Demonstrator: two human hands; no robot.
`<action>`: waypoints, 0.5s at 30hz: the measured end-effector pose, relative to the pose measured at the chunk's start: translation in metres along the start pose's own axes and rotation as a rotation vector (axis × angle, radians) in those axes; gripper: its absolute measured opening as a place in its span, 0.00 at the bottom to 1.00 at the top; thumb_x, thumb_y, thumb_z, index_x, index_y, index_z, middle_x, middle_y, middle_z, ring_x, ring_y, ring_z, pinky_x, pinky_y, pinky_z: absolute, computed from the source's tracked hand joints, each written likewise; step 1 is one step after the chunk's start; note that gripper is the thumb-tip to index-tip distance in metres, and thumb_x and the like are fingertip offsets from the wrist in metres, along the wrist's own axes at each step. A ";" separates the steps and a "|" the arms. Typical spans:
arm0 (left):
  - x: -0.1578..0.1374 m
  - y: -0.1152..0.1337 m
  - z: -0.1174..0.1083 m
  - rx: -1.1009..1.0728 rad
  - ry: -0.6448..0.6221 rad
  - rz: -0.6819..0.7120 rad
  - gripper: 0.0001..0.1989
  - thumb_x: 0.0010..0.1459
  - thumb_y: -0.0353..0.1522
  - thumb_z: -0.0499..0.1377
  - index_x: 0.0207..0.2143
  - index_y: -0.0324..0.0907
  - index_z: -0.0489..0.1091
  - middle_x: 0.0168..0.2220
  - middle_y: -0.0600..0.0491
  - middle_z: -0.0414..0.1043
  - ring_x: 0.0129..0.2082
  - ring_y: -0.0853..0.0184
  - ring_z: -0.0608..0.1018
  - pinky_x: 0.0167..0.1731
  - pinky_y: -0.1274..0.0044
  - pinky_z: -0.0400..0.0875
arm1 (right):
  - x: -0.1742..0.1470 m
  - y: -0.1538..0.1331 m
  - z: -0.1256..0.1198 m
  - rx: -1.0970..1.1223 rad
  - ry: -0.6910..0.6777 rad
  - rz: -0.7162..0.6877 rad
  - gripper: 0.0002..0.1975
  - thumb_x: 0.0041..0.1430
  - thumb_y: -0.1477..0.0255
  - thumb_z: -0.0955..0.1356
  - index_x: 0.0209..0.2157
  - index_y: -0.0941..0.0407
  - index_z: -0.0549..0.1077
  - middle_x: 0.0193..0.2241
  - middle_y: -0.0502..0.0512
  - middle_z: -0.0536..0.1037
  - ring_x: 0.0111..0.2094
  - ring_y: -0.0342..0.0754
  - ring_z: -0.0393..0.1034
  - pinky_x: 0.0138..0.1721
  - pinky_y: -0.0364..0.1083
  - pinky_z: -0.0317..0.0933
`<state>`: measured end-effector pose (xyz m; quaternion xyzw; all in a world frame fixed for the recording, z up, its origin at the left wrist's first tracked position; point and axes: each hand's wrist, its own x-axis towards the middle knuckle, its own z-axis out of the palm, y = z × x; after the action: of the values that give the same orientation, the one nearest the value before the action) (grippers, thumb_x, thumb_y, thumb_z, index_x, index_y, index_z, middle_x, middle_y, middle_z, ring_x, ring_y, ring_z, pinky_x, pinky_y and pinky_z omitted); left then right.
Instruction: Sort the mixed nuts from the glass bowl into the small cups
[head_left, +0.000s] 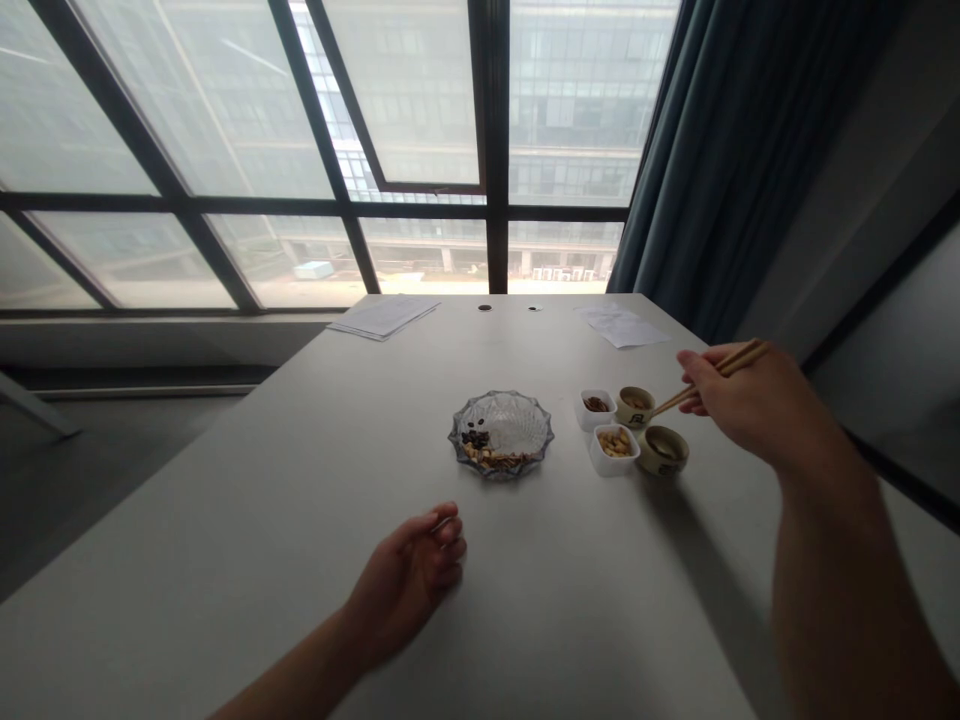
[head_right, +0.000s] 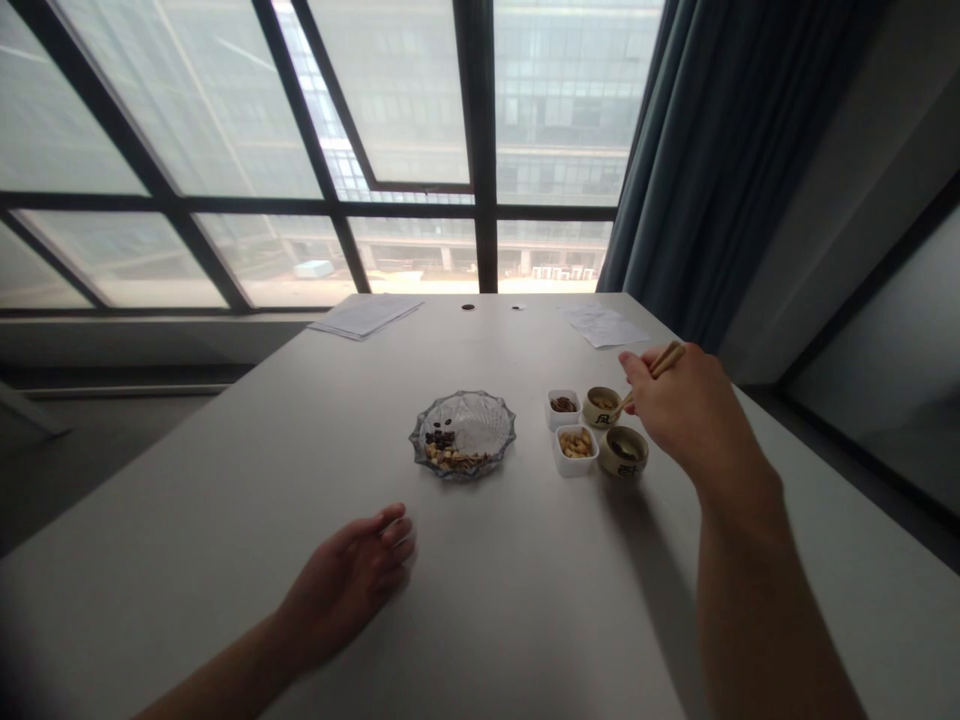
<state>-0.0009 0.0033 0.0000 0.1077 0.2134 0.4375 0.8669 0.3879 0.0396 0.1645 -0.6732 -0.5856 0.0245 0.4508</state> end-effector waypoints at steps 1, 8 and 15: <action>0.000 0.000 0.000 -0.001 -0.001 -0.001 0.07 0.58 0.24 0.67 0.39 0.34 0.74 0.30 0.55 0.63 0.24 0.73 0.65 0.22 0.82 0.61 | -0.002 -0.009 -0.001 -0.023 0.000 0.008 0.13 0.63 0.63 0.70 0.28 0.56 0.79 0.18 0.56 0.79 0.19 0.53 0.77 0.19 0.46 0.65; 0.001 0.000 -0.001 0.010 0.000 0.005 0.07 0.58 0.24 0.66 0.39 0.34 0.73 0.29 0.56 0.63 0.24 0.73 0.65 0.22 0.82 0.61 | -0.024 -0.059 0.025 0.257 -0.128 -0.143 0.19 0.67 0.56 0.67 0.31 0.56 0.79 0.25 0.55 0.82 0.26 0.52 0.79 0.25 0.45 0.68; 0.001 0.000 -0.001 0.017 0.013 0.004 0.07 0.57 0.25 0.66 0.39 0.35 0.73 0.29 0.56 0.62 0.24 0.73 0.65 0.22 0.82 0.60 | -0.046 -0.077 0.070 0.346 -0.445 -0.139 0.21 0.68 0.56 0.66 0.29 0.56 0.78 0.23 0.52 0.80 0.27 0.50 0.79 0.28 0.44 0.65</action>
<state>-0.0007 0.0042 -0.0010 0.1126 0.2223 0.4382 0.8636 0.2748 0.0355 0.1492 -0.5227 -0.7019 0.2400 0.4201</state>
